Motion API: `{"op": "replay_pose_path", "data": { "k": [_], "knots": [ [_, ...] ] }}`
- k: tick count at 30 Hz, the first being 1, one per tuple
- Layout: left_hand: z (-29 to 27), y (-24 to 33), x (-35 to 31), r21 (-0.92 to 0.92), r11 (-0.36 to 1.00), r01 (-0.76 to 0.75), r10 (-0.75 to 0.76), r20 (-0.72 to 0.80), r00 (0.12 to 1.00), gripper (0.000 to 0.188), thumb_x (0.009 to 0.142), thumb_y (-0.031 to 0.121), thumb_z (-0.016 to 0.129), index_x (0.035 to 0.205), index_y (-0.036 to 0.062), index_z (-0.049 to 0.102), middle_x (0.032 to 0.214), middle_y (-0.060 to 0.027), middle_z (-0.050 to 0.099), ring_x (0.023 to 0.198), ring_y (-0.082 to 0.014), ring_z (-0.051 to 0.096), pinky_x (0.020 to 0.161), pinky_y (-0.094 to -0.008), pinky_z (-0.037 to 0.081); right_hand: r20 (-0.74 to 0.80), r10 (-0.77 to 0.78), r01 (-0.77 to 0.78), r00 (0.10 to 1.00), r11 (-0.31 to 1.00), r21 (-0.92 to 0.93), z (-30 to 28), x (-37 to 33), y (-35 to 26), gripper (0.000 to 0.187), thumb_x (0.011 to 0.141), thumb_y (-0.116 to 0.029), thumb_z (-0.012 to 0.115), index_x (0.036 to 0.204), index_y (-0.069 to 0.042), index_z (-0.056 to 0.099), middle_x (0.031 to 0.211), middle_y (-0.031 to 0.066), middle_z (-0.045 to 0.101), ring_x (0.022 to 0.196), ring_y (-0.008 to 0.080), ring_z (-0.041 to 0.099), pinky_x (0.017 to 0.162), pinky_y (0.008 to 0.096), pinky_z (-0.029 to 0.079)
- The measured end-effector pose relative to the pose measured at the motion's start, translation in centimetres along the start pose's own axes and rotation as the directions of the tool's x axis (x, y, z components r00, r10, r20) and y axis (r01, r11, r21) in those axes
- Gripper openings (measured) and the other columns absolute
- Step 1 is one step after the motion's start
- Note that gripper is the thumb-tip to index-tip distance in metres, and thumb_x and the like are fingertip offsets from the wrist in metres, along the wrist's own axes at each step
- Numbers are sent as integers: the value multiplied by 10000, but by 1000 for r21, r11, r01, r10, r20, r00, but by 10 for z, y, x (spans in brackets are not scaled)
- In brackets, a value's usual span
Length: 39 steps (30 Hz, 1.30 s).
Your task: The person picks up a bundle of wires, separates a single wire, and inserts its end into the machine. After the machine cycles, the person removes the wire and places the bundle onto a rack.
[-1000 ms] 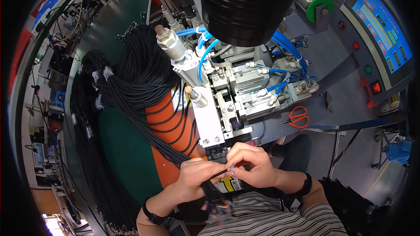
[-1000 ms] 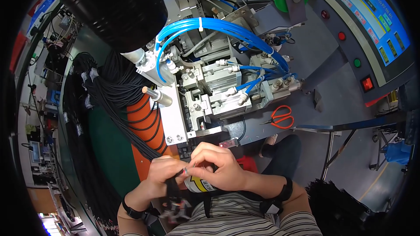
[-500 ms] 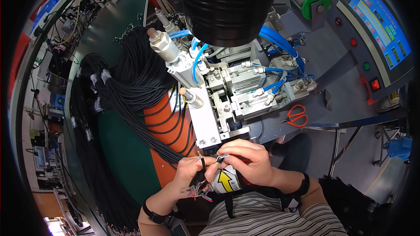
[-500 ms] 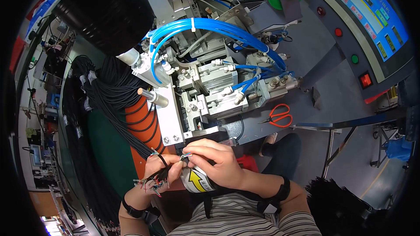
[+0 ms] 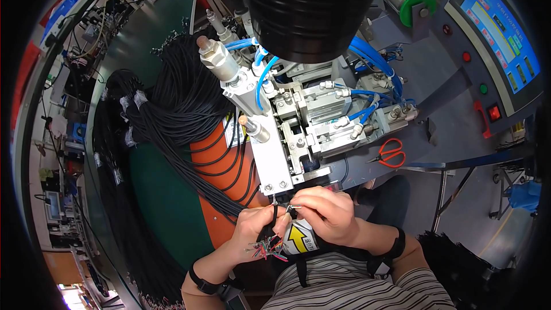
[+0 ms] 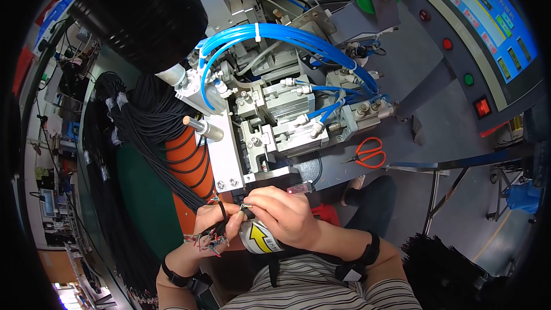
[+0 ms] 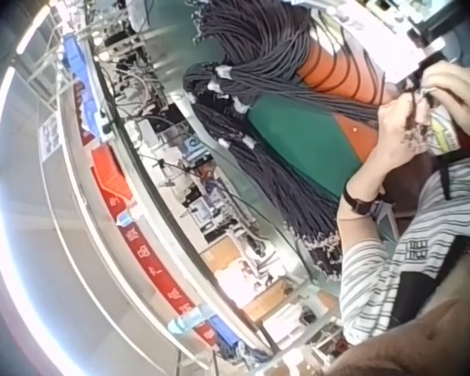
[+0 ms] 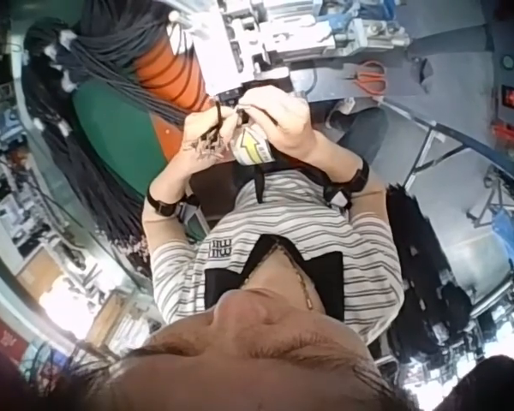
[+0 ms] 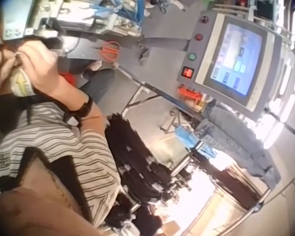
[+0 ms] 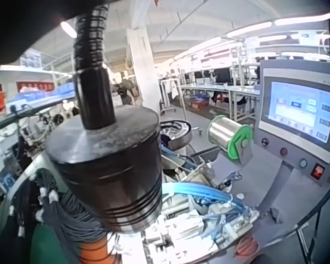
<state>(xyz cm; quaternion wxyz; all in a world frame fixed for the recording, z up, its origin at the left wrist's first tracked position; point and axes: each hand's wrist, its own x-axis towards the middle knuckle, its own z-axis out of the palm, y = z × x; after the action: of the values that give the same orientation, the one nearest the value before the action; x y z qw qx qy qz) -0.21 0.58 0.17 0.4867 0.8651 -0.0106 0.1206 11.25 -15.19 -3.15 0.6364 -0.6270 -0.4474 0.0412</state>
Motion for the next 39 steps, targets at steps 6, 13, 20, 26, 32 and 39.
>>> {"op": "replay_pose_path", "data": {
  "k": [6, 13, 20, 26, 32, 39],
  "knots": [
    [-2, -2, -1, -31, 999, 42, -41, 28, 999, 129, 852, -7, 689, 953, -26, 611, 732, -102, 652, 612, -195, 650, 566, -288, 501, 14, -35, 35, 999, 998, -54, -2, 1, 1, 178, 818, 45, 692, 992, 50, 655, 915, 150, 677, 780, 272, 695, 620, 325, 553],
    [9, 0, 1, 175, 981, -89, 93, -18, 996, 201, 762, 49, 730, 922, 26, 608, 667, -27, 608, 539, -174, 590, 507, -302, 444, 57, 72, -70, 996, 997, -28, -7, 4, -6, 181, 832, 77, 671, 1007, 34, 653, 914, 111, 683, 676, 138, 677, 546, 226, 513],
    [16, -1, -3, 432, 874, -222, 253, -17, 967, 260, 751, 161, 779, 908, 52, 603, 653, -12, 583, 508, -204, 553, 506, -317, 408, 318, 435, -539, 842, 680, 497, -13, -1, -2, 133, 880, 51, 649, 1012, 50, 640, 968, 98, 665, 765, 94, 656, 581, 227, 510],
    [16, 2, -2, 486, 829, -275, 323, -16, 946, 262, 777, 204, 779, 887, 48, 599, 630, -11, 564, 489, -195, 530, 499, -313, 392, 373, 529, -627, 762, 457, 631, -7, -14, 6, 154, 874, 42, 655, 1028, 31, 655, 956, 81, 682, 758, 83, 641, 587, 209, 488],
    [14, 2, 1, 489, 829, -271, 323, -22, 946, 257, 781, 213, 777, 858, 49, 594, 606, -22, 538, 480, -196, 519, 493, -318, 378, -84, 172, -145, 981, 954, 264, 5, -19, 0, 137, 874, 30, 667, 1011, 27, 673, 915, 65, 692, 744, 69, 626, 545, 198, 456],
    [18, -3, -1, 518, 809, -276, 319, 7, 948, 250, 786, 212, 771, 849, 48, 594, 594, -34, 523, 475, -203, 514, 483, -327, 361, 299, 388, -475, 872, 818, 324, -22, -2, 3, 125, 862, 17, 690, 985, 38, 674, 872, 68, 680, 687, 40, 602, 523, 179, 421]
  ]
}}
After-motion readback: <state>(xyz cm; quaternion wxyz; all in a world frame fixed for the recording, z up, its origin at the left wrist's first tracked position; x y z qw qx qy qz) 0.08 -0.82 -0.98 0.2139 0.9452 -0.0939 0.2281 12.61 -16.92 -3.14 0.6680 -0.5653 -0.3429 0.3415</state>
